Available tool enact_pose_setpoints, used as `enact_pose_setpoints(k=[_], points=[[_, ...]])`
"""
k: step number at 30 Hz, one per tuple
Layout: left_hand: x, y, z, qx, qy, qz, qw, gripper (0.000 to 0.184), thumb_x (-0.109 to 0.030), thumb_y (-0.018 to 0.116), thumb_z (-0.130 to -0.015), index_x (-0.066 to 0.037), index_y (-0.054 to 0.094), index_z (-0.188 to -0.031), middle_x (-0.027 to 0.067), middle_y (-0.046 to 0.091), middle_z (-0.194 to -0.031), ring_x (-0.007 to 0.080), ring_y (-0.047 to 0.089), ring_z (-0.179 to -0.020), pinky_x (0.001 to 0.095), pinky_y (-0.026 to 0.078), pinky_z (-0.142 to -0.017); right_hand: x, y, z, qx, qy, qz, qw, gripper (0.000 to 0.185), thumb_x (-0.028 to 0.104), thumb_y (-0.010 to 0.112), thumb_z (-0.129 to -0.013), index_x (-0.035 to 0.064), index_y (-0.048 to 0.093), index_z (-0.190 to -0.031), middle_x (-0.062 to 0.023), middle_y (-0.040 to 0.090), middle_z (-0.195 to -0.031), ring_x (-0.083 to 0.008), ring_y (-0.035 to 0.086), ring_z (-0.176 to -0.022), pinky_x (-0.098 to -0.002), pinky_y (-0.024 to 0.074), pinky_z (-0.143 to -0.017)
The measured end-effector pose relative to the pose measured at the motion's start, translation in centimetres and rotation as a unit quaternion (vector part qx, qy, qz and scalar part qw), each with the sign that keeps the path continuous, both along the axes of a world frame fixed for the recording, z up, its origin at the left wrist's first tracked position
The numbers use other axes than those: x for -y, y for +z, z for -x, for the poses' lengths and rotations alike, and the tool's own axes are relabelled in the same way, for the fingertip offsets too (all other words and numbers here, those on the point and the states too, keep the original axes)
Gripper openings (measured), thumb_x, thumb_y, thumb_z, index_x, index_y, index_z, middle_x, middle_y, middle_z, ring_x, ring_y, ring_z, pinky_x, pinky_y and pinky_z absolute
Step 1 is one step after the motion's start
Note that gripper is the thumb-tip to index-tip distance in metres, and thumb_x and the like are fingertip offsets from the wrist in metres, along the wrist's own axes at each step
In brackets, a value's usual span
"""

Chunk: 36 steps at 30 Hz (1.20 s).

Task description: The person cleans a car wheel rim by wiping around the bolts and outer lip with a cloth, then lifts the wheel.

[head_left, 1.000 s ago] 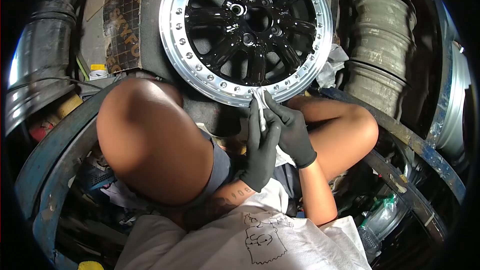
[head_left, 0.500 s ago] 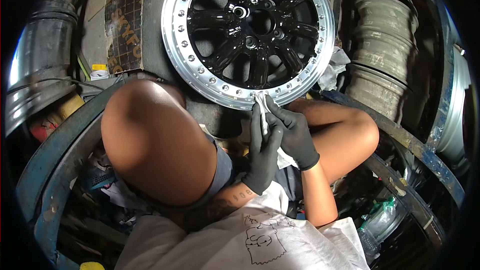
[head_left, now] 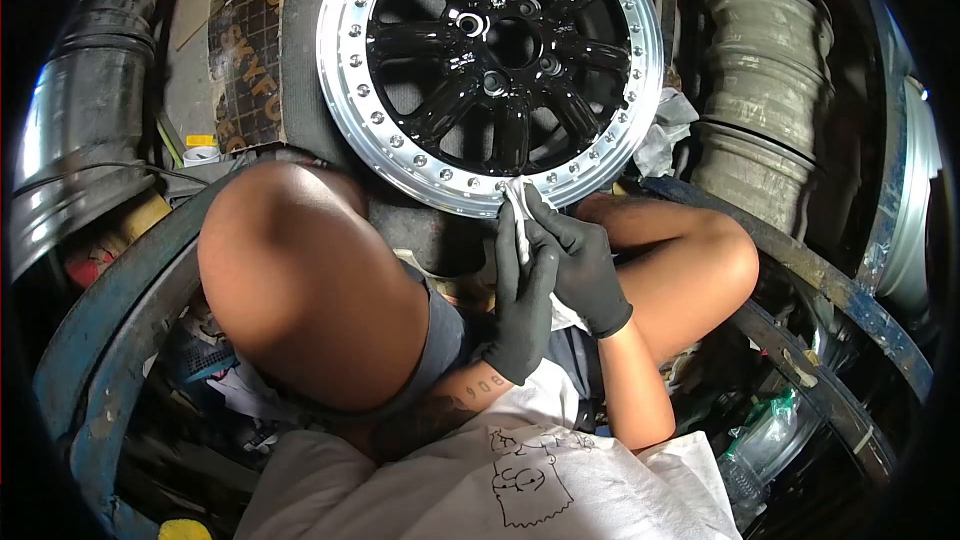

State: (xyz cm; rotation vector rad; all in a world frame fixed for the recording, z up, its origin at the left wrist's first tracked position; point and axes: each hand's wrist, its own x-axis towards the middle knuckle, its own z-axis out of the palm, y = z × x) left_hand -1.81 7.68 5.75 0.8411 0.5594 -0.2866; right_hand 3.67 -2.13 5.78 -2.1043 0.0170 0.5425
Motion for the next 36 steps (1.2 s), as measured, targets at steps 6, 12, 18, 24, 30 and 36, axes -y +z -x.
enact_pose_setpoints(k=[6, 12, 18, 24, 30, 36], points=[[0.2, 0.0, 0.8, 0.007, -0.008, -0.035, 0.999, 0.068, -0.014, 0.041, -0.110, -0.001, 0.007, -0.167, 0.0169, 0.017, -0.172, 0.0256, 0.020, -0.157, 0.0386, 0.020, -0.127, -0.5, 1.2, 0.3, 0.020, 0.063, 0.064, 0.996, 0.056, 0.004, 0.064, -0.091, 0.0015, 0.058, -0.146, -0.0235, 0.070, -0.090, -0.0368, 0.070, -0.078, -0.0377, 0.0552, -0.076], [0.7, -0.6, 1.3, 0.021, 0.008, -0.079, 0.997, 0.070, -0.010, 0.043, -0.106, -0.004, 0.011, -0.168, 0.0176, 0.023, -0.170, 0.0260, 0.034, -0.151, 0.0377, 0.033, -0.121, -0.3, 0.8, 0.4, 0.102, 0.142, 0.106, 0.979, 0.066, 0.005, 0.063, -0.085, 0.0079, 0.056, -0.150, -0.0169, 0.065, -0.079, -0.0339, 0.066, -0.069, -0.0431, 0.0529, -0.066], [1.1, -0.5, 2.1, -0.029, 0.016, -0.032, 0.999, 0.071, -0.011, 0.041, -0.106, -0.006, 0.009, -0.169, 0.0164, 0.021, -0.171, 0.0271, 0.031, -0.153, 0.0378, 0.029, -0.124, -0.4, 1.4, 0.2, 0.134, 0.227, 0.214, 0.941, 0.068, 0.011, 0.065, -0.084, 0.0165, 0.057, -0.151, -0.0109, 0.068, -0.088, -0.0313, 0.068, -0.068, -0.0411, 0.0552, -0.061], [0.4, -0.6, 1.8, -0.026, 0.056, -0.027, 0.998, 0.071, -0.012, 0.040, -0.104, -0.004, 0.011, -0.168, 0.0157, 0.022, -0.171, 0.0276, 0.028, -0.155, 0.0381, 0.025, -0.126, -2.6, 2.5, 0.3, 0.116, 0.275, 0.346, 0.889, 0.073, 0.021, 0.064, -0.086, 0.0197, 0.049, -0.158, -0.0079, 0.068, -0.095, -0.0285, 0.068, -0.065, -0.0400, 0.0539, -0.057], [0.3, -1.2, 1.9, -0.022, 0.085, -0.003, 0.996, 0.072, -0.013, 0.040, -0.101, -0.002, 0.015, -0.167, 0.0148, 0.023, -0.172, 0.0278, 0.026, -0.157, 0.0388, 0.021, -0.127, -3.9, 3.0, 0.7, 0.103, 0.268, 0.373, 0.882, 0.076, 0.023, 0.064, -0.086, 0.0160, 0.046, -0.159, -0.0108, 0.068, -0.096, -0.0287, 0.069, -0.067, -0.0407, 0.0539, -0.057], [0.4, -1.4, 2.0, -0.018, 0.096, -0.006, 0.995, 0.071, -0.009, 0.040, -0.098, -0.001, 0.020, -0.166, 0.0142, 0.026, -0.171, 0.0276, 0.028, -0.156, 0.0390, 0.022, -0.127, -3.8, 2.7, 1.0, 0.096, 0.258, 0.371, 0.887, 0.078, 0.021, 0.065, -0.086, 0.0162, 0.044, -0.161, -0.0111, 0.068, -0.095, -0.0288, 0.069, -0.068, -0.0414, 0.0541, -0.058]])
